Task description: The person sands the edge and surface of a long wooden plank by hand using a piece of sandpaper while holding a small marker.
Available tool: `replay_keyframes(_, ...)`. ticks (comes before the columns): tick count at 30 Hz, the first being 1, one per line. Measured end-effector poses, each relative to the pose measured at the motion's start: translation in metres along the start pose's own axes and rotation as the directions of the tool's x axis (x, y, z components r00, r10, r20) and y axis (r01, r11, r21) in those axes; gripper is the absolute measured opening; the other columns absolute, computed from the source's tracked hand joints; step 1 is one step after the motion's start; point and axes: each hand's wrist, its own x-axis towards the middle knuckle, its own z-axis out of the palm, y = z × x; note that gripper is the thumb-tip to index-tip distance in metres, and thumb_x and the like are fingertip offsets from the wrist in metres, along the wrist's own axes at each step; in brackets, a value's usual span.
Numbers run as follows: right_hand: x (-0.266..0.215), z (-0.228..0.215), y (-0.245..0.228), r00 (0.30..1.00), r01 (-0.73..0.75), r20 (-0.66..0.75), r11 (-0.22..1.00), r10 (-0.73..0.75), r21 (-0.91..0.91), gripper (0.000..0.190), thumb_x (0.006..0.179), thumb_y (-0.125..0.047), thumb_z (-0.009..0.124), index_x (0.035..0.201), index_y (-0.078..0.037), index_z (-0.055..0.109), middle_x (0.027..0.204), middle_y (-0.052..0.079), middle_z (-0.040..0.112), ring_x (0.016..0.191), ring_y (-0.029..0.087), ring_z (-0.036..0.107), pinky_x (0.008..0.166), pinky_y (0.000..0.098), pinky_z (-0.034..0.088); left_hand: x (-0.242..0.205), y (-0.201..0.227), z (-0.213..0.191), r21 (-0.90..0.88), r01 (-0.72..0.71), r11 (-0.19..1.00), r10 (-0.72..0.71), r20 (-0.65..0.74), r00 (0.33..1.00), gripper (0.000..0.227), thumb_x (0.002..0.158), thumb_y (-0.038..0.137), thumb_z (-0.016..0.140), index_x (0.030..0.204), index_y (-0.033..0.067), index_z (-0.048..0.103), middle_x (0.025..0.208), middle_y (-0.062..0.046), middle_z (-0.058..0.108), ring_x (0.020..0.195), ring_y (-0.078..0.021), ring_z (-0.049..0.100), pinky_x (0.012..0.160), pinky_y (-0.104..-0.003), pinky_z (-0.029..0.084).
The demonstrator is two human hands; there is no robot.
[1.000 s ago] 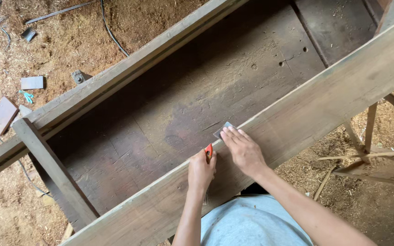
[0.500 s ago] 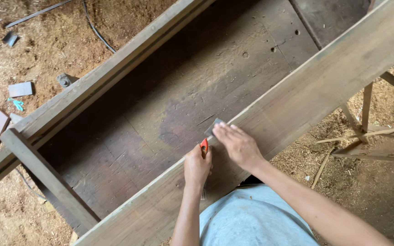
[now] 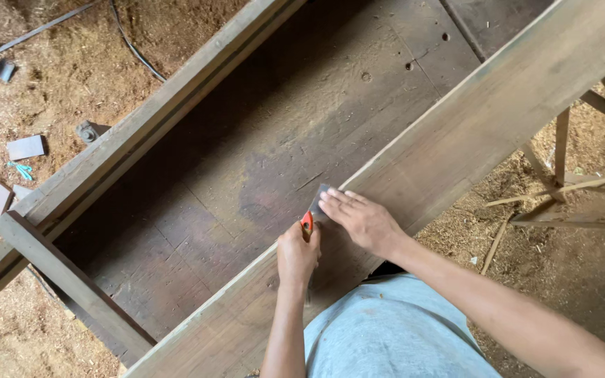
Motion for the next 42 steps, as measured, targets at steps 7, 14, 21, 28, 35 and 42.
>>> replay_keyframes(7, 0.002, -0.004, -0.007, 0.998, -0.057, -0.039, 0.998, 0.057, 0.012, 0.050, 0.100, -0.004, 0.041, 0.149, -0.007, 0.053, 0.156, 0.011, 0.050, 0.145, 0.024, 0.045, 0.122, 0.0417, 0.033, 0.007, 0.000, 0.000, 0.057, -0.024, 0.998, 0.022, 0.026, 0.999, 0.031, 0.094, 0.023, 0.069, 0.074, 0.0007, 0.061, 0.050, -0.008, 0.063, 0.038, -0.0158, 0.063, 0.040, -0.033, 0.050)
replay_keyframes(14, 0.002, -0.002, -0.003, 0.994, -0.096, -0.057, 0.995, 0.097, 0.017, 0.046, 0.100, -0.009, 0.044, 0.145, -0.008, 0.053, 0.154, 0.010, 0.051, 0.145, 0.023, 0.047, 0.122, 0.0415, 0.035, 0.006, 0.007, 0.002, 0.002, 0.016, 1.000, -0.016, 0.045, 0.999, 0.029, 0.095, 0.023, 0.067, 0.077, 0.0009, 0.063, 0.051, -0.009, 0.064, 0.038, -0.0158, 0.062, 0.039, -0.033, 0.050)
replay_keyframes(21, 0.002, 0.001, 0.011, 0.990, -0.059, -0.136, 0.994, 0.046, -0.096, 0.050, 0.102, 0.002, 0.038, 0.150, -0.003, 0.052, 0.159, 0.013, 0.047, 0.149, 0.026, 0.044, 0.129, 0.0419, 0.032, 0.006, 0.016, 0.002, 0.012, 0.066, 0.998, -0.067, 0.074, 0.995, 0.033, 0.097, 0.028, 0.068, 0.078, 0.0003, 0.064, 0.051, -0.008, 0.063, 0.038, -0.0144, 0.060, 0.039, -0.032, 0.049)
replay_keyframes(28, 0.000, -0.005, 0.019, 0.973, -0.112, -0.209, 0.992, 0.098, -0.059, 0.042, 0.106, -0.005, 0.040, 0.146, 0.002, 0.053, 0.155, 0.020, 0.050, 0.147, 0.032, 0.046, 0.125, 0.0458, 0.034, 0.008, 0.029, 0.013, 0.017, 0.058, 0.998, -0.059, 0.074, 0.995, 0.028, 0.096, 0.024, 0.068, 0.081, 0.0010, 0.065, 0.051, -0.007, 0.062, 0.039, -0.0142, 0.059, 0.039, -0.032, 0.048)
replay_keyframes(35, 0.000, -0.016, 0.036, 0.989, -0.058, -0.141, 0.998, 0.054, -0.027, 0.048, 0.101, -0.004, 0.042, 0.147, 0.004, 0.050, 0.153, 0.020, 0.054, 0.145, 0.030, 0.048, 0.123, 0.0436, 0.034, 0.010, 0.038, 0.040, -0.016, 0.085, 0.996, -0.084, 0.032, 0.996, 0.023, 0.095, 0.019, 0.067, 0.083, -0.0003, 0.063, 0.053, -0.007, 0.061, 0.041, -0.0134, 0.059, 0.039, -0.032, 0.047)
replay_keyframes(42, -0.002, -0.020, 0.060, 0.992, 0.126, -0.028, 0.992, -0.126, -0.001, 0.049, 0.097, -0.013, 0.044, 0.142, 0.004, 0.051, 0.151, 0.022, 0.053, 0.144, 0.029, 0.046, 0.120, 0.0438, 0.034, 0.014, 0.045, 0.055, -0.065, 0.143, 0.988, -0.148, -0.089, 0.985, 0.016, 0.091, 0.016, 0.067, 0.083, 0.0038, 0.064, 0.055, -0.006, 0.062, 0.042, -0.0129, 0.059, 0.039, -0.031, 0.047)
